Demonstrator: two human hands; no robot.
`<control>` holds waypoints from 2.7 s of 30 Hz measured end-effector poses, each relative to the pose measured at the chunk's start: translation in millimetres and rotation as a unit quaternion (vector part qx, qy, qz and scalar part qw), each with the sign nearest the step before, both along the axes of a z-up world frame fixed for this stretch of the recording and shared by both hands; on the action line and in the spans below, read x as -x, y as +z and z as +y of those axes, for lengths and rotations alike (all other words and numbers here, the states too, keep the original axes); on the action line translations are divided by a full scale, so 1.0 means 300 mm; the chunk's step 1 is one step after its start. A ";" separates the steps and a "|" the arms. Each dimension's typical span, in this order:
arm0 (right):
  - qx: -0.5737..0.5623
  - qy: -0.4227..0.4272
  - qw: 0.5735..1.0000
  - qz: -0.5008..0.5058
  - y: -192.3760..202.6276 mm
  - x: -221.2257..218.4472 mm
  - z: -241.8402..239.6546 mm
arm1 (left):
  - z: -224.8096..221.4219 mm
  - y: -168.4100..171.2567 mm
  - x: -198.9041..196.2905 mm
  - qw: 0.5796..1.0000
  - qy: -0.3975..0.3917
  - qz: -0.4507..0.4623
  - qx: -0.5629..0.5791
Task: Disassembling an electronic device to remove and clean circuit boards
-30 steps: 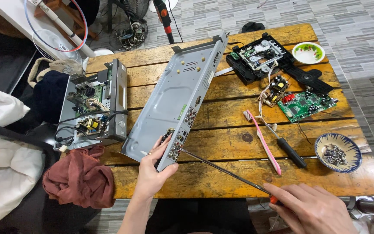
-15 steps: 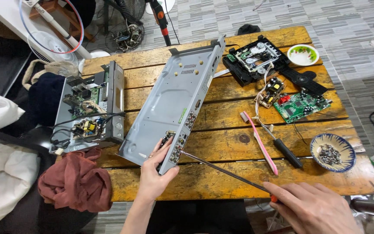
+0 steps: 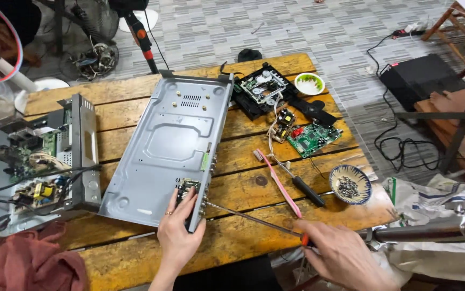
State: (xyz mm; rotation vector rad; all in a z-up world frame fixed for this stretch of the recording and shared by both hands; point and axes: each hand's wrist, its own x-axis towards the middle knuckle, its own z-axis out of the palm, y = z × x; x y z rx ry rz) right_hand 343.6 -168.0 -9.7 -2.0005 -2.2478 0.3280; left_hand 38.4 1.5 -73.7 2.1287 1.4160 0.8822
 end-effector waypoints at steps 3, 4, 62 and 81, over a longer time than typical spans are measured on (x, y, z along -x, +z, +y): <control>0.096 -0.082 0.991 0.040 -0.068 -0.035 -0.004 | 0.000 -0.045 -0.001 1.000 0.003 0.024 -0.014; 0.099 -0.080 0.991 0.037 -0.088 -0.033 -0.011 | 0.000 -0.047 0.001 1.000 0.005 0.022 -0.011; -0.067 -0.109 0.984 0.123 -0.086 -0.119 0.003 | 0.001 -0.126 -0.018 0.994 0.007 0.036 -0.102; 0.280 -0.199 0.923 0.174 0.000 -0.145 0.109 | 0.022 -0.134 -0.031 0.982 0.029 0.061 -0.177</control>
